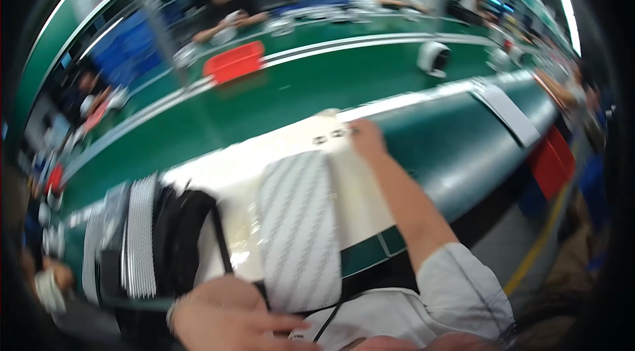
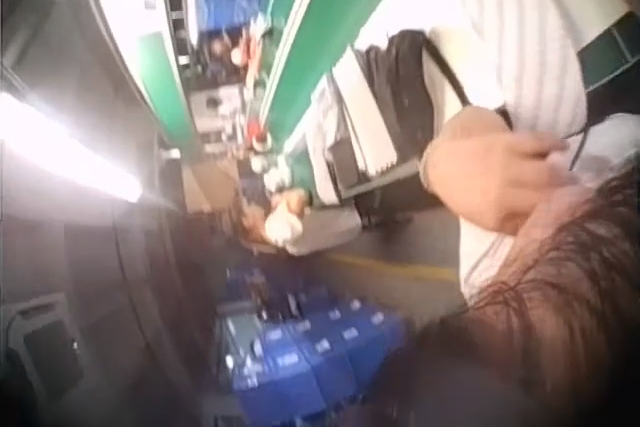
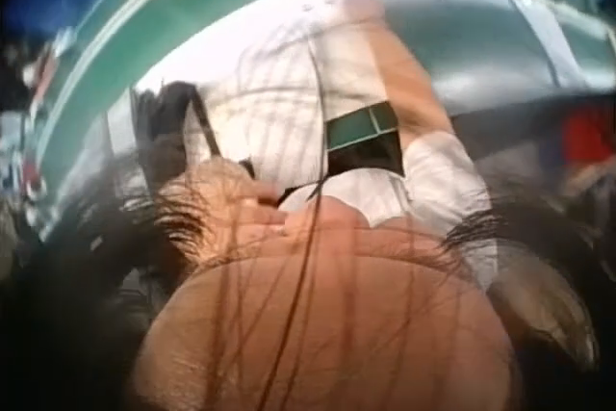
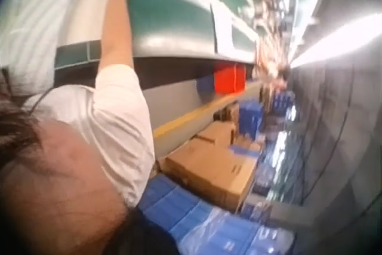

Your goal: Assembling a circular lighting component by manually attaching a black strip into a white housing unit.

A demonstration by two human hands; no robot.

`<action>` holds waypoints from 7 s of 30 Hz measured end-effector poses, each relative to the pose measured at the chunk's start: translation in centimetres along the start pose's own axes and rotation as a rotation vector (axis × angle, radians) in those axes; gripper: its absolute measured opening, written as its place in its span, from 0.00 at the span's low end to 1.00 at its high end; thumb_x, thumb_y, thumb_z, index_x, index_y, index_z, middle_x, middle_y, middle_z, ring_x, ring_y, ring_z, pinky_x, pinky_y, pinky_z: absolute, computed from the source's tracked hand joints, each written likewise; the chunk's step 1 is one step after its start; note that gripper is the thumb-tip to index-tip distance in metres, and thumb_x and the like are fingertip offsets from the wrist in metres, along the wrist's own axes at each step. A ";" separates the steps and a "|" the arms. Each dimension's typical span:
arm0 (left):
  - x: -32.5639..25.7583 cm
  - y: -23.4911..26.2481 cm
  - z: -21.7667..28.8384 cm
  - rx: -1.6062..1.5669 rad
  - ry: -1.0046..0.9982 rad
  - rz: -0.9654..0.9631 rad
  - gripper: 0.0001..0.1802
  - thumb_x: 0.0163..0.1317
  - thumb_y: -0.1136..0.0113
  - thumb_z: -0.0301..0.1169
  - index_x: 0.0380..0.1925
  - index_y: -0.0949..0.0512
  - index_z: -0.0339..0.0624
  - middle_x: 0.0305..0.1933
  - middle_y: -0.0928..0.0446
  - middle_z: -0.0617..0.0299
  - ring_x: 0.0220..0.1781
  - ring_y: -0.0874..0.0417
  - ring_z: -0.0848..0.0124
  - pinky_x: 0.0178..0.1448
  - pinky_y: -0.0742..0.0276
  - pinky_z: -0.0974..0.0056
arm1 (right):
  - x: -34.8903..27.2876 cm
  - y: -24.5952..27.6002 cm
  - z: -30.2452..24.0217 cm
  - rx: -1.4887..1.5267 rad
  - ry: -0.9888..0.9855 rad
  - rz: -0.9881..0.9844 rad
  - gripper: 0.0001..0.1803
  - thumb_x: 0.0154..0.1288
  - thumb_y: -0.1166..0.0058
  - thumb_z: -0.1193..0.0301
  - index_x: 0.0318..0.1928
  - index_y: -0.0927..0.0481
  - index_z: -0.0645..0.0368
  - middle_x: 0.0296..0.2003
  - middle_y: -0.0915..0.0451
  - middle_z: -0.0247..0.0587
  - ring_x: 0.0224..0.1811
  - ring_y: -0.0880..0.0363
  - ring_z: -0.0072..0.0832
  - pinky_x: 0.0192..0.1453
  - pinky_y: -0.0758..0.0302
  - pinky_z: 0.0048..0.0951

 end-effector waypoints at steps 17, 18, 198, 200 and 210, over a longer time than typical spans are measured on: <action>-20.7 -0.9 -33.3 0.795 1.691 0.559 0.25 0.55 0.51 0.49 0.50 0.30 0.49 0.63 0.42 0.58 0.66 0.46 0.58 0.60 0.50 0.37 | 0.8 1.3 3.2 -0.100 -0.025 -0.029 0.08 0.54 0.51 0.68 0.32 0.20 0.55 0.33 0.21 0.43 0.37 0.23 0.37 0.42 0.26 0.33; -20.2 -1.2 -33.5 0.844 1.704 0.404 0.23 0.54 0.50 0.47 0.48 0.30 0.48 0.60 0.37 0.58 0.62 0.40 0.60 0.56 0.43 0.39 | 1.1 0.5 2.6 -0.095 -0.065 -0.065 0.08 0.52 0.50 0.68 0.29 0.20 0.55 0.30 0.21 0.43 0.36 0.23 0.38 0.40 0.26 0.35; -9.8 0.6 -23.1 0.688 1.261 0.642 0.26 0.55 0.45 0.42 0.49 0.31 0.34 0.57 0.34 0.46 0.57 0.33 0.54 0.59 0.38 0.58 | -6.0 2.1 -7.0 0.656 -0.036 -0.698 0.29 0.58 0.51 0.72 0.60 0.43 0.61 0.52 0.37 0.45 0.49 0.34 0.29 0.55 0.37 0.29; -8.9 1.2 -19.2 0.633 1.200 0.662 0.24 0.55 0.44 0.39 0.49 0.30 0.35 0.56 0.34 0.47 0.57 0.33 0.55 0.59 0.38 0.58 | -5.8 2.1 -7.0 0.678 -0.189 -0.771 0.27 0.60 0.53 0.73 0.59 0.42 0.64 0.46 0.33 0.40 0.41 0.32 0.22 0.49 0.35 0.23; -26.4 -9.7 0.8 0.971 1.804 1.530 0.22 0.55 0.44 0.30 0.49 0.32 0.31 0.52 0.31 0.49 0.55 0.31 0.59 0.59 0.38 0.62 | -5.0 2.6 -6.3 0.655 -0.143 -0.672 0.23 0.63 0.58 0.74 0.59 0.40 0.61 0.30 0.33 0.29 0.36 0.35 0.16 0.46 0.35 0.18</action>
Point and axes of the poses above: each hand's wrist, its own x-axis towards the middle knuckle, its own y-axis out of the back of the hand, z = x × y, the point moved 4 cm from there along x, towards the middle knuckle
